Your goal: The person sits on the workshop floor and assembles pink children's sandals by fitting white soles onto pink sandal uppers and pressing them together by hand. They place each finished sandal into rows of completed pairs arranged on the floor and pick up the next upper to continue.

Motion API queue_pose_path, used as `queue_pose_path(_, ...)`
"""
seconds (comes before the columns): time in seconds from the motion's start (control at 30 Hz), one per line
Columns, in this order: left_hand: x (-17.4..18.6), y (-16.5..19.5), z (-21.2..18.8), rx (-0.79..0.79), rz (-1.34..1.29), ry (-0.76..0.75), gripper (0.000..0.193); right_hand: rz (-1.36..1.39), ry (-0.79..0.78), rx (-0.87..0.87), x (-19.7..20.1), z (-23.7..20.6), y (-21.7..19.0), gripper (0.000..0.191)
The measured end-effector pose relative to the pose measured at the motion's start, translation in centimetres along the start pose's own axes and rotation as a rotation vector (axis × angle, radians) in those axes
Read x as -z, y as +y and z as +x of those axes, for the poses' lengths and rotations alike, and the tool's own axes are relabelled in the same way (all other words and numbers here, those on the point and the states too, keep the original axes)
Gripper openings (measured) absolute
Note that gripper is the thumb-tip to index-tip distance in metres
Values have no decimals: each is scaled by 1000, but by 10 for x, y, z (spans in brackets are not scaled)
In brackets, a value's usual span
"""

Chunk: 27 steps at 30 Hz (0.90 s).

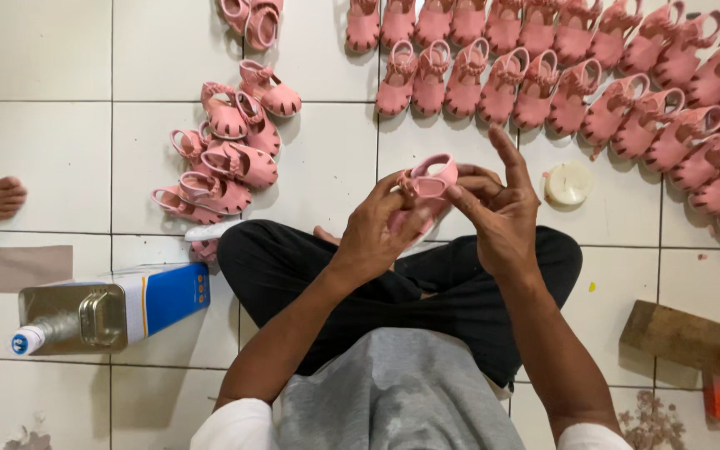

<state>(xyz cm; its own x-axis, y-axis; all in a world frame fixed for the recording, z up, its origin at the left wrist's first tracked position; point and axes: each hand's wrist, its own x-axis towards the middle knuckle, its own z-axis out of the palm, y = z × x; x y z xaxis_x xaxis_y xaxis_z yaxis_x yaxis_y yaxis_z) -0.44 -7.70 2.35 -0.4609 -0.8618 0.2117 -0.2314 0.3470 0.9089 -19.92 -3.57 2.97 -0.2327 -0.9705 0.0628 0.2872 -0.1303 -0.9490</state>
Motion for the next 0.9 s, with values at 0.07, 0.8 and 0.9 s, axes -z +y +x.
queue_pose_path(0.07,-4,1,5,125,-18,-15,34,8,-4,47,1,-3,4,84)
queue_pose_path(0.8,10,9,1,-131,283,-113,59,-79,12,-119,11,7,8,78)
queue_pose_path(0.9,5,5,0,-98,245,-84,53,-72,4,-134,12,7,12,76)
